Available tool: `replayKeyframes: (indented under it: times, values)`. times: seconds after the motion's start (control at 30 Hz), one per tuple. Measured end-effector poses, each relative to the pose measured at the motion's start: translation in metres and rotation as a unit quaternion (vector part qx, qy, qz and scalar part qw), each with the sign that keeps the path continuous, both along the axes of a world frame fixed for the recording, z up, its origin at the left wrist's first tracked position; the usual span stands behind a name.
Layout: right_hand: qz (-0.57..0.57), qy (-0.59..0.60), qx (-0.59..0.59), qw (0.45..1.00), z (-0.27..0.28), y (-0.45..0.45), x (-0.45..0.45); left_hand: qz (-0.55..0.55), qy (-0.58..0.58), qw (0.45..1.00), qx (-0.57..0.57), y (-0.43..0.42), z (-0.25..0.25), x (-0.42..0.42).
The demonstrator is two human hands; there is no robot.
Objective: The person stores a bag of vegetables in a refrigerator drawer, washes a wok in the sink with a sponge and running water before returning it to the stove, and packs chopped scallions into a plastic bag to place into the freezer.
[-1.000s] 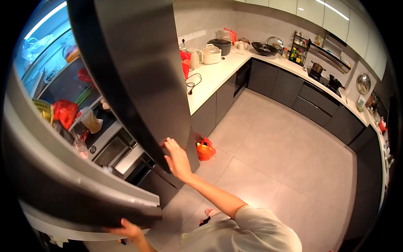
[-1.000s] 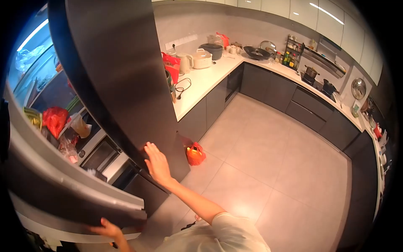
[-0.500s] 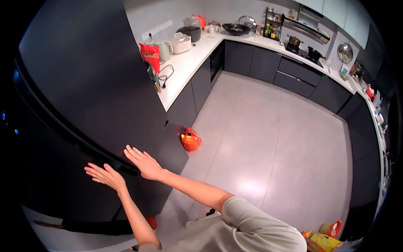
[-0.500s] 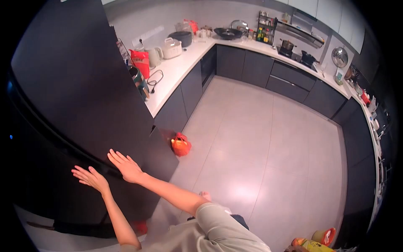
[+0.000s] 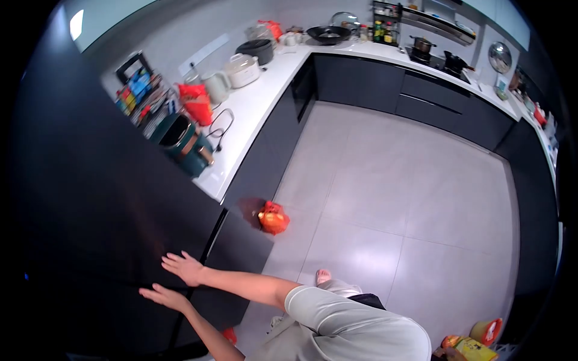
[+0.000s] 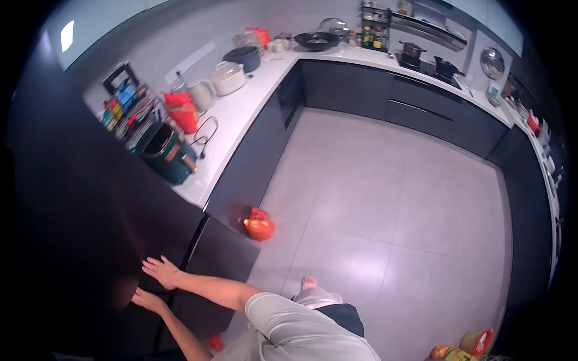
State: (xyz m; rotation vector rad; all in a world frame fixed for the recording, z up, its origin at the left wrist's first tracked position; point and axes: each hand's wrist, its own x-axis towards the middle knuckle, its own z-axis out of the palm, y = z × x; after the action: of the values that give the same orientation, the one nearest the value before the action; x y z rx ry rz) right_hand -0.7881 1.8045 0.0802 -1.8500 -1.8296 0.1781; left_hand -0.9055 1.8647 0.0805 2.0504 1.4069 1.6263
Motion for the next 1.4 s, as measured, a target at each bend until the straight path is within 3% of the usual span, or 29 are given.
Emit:
replayKeyframes:
  times: [0.03, 0.13, 0.2, 0.37, 0.47, 0.67, 0.77, 0.87, 0.97, 1.1, 1.2, 1.3, 1.4]
  values:
    - [0.0, 0.071, -0.029, 0.997, -0.013, -0.004, 0.013, 0.007, 0.011, 1.0, 0.023, -0.003, -0.014, 0.01]
    - [-0.003, 0.134, -0.059, 0.989, -0.045, -0.06, 0.071, -0.032, -0.006, 0.999, -0.037, -0.053, -0.046, 0.07]
    - [-0.051, 0.156, -0.072, 0.984, -0.062, -0.105, 0.113, -0.123, 0.008, 0.99, -0.075, -0.082, -0.066, 0.113]
    - [-0.303, 0.164, 0.072, 0.936, -0.106, -0.231, 0.236, -0.372, 0.022, 0.915, -0.157, -0.148, -0.111, 0.254]
    - [-0.468, 0.16, 0.181, 0.85, -0.126, -0.328, 0.3, -0.475, 0.049, 0.861, -0.174, -0.207, -0.114, 0.344]
    - [-0.716, 0.155, 0.26, 0.629, -0.125, -0.519, 0.357, -0.662, 0.041, 0.709, -0.24, -0.337, -0.148, 0.494]
    - [-0.749, 0.242, 0.286, 0.546, -0.139, -0.583, 0.388, -0.705, 0.061, 0.649, -0.279, -0.394, -0.169, 0.552]
    - [-0.765, 0.25, 0.297, 0.514, -0.163, -0.633, 0.432, -0.723, 0.078, 0.607, -0.321, -0.438, -0.182, 0.616]
    - [-0.767, 0.289, 0.27, 0.506, -0.166, -0.678, 0.47, -0.711, 0.112, 0.588, -0.369, -0.481, -0.157, 0.681]
    - [-0.782, 0.29, 0.311, 0.457, -0.165, -0.75, 0.506, -0.734, 0.09, 0.569, -0.359, -0.543, -0.154, 0.765]
    - [-0.816, 0.289, 0.32, 0.384, -0.175, -0.806, 0.518, -0.746, 0.17, 0.518, -0.383, -0.608, -0.133, 0.81]
    - [-0.846, 0.289, 0.319, 0.314, -0.177, -0.862, 0.532, -0.791, 0.171, 0.453, -0.374, -0.682, -0.15, 0.855]
    - [-0.862, 0.27, 0.317, 0.288, -0.193, -0.927, 0.555, -0.801, 0.182, 0.432, -0.373, -0.761, -0.165, 0.9]
